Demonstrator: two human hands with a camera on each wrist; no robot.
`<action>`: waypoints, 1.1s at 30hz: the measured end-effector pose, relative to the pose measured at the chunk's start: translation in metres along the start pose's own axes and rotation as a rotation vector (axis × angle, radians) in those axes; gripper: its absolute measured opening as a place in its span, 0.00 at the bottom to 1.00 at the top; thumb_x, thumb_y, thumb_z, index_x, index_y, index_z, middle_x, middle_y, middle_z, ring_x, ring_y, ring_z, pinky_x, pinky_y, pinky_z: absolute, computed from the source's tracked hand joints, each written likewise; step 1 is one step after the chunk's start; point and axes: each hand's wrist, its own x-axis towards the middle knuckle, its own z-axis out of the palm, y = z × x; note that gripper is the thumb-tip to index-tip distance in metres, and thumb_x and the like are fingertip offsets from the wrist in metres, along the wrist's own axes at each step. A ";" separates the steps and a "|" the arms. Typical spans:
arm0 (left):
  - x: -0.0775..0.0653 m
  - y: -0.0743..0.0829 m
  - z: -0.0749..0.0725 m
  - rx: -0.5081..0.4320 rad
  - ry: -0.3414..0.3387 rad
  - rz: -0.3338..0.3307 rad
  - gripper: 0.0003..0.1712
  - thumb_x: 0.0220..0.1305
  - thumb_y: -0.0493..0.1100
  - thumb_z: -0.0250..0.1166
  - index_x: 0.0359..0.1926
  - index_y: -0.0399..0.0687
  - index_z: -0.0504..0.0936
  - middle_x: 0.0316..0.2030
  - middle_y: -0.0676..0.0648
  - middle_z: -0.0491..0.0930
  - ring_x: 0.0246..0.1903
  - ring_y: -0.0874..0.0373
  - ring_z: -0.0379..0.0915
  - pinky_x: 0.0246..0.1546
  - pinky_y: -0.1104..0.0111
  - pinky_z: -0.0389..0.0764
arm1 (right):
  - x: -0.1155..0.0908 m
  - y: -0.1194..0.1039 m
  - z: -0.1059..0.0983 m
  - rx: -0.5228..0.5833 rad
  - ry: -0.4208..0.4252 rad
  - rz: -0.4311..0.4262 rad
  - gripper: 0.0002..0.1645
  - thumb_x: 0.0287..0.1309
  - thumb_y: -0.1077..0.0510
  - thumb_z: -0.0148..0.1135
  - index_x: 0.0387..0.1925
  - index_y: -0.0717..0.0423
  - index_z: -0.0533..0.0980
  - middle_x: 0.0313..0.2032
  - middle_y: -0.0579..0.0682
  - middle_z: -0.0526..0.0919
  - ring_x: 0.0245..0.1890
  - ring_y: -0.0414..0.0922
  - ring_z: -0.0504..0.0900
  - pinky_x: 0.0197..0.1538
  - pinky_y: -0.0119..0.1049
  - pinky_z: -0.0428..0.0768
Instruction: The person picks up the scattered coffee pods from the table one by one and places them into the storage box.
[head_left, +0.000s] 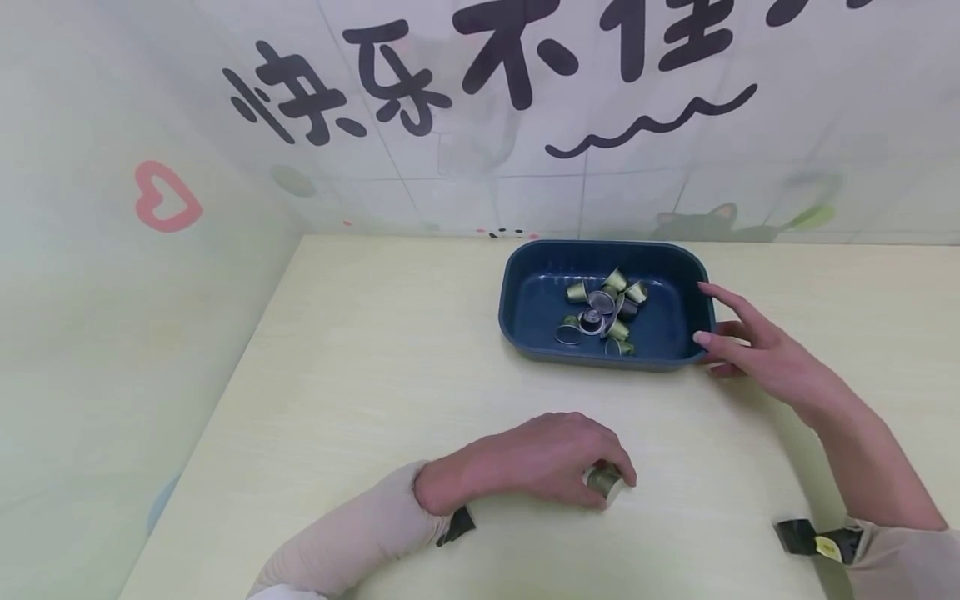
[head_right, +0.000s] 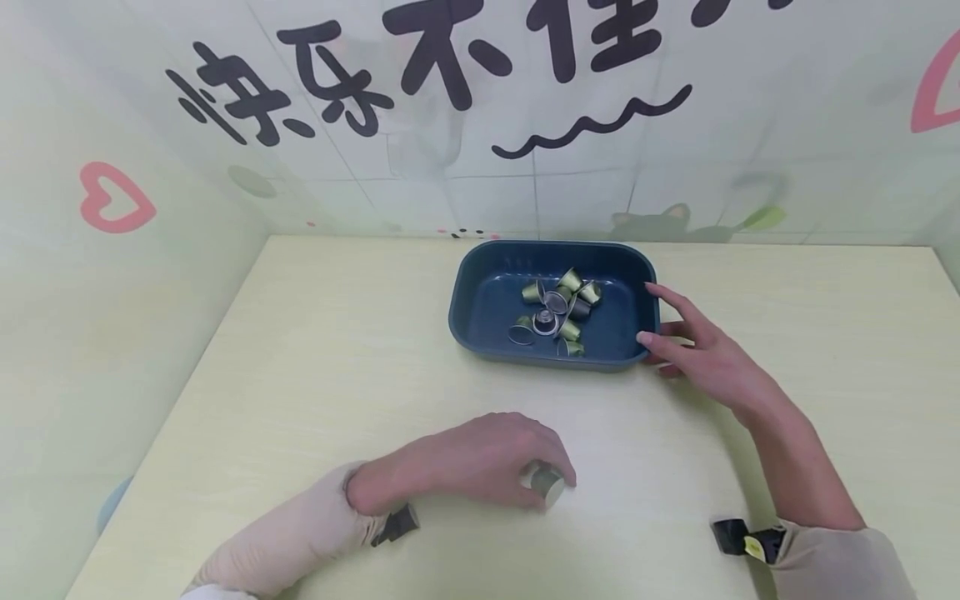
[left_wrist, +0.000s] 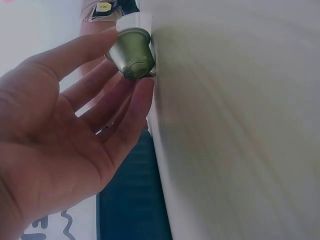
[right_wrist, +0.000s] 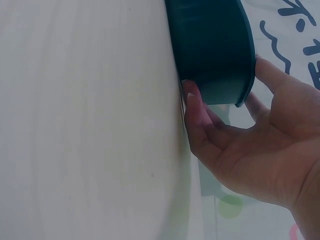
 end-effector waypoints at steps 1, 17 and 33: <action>0.000 0.000 0.000 0.000 0.000 0.003 0.20 0.57 0.46 0.75 0.52 0.65 0.86 0.45 0.68 0.80 0.41 0.74 0.70 0.45 0.78 0.69 | 0.000 0.000 0.000 -0.002 0.001 0.000 0.43 0.75 0.48 0.51 0.79 0.32 0.40 0.63 0.70 0.64 0.41 0.40 0.84 0.45 0.25 0.80; 0.001 -0.006 0.001 -0.034 0.010 0.035 0.19 0.59 0.46 0.74 0.52 0.61 0.85 0.39 0.67 0.79 0.38 0.74 0.70 0.48 0.80 0.68 | -0.002 -0.001 0.000 -0.005 0.000 -0.005 0.42 0.74 0.46 0.51 0.78 0.27 0.41 0.63 0.68 0.64 0.42 0.41 0.85 0.46 0.25 0.80; 0.001 -0.011 -0.005 -0.207 0.045 0.117 0.21 0.59 0.42 0.74 0.54 0.54 0.84 0.45 0.64 0.80 0.39 0.80 0.72 0.40 0.84 0.74 | -0.001 0.000 0.001 -0.006 0.007 -0.016 0.42 0.75 0.48 0.51 0.79 0.29 0.41 0.65 0.71 0.62 0.42 0.39 0.85 0.45 0.25 0.80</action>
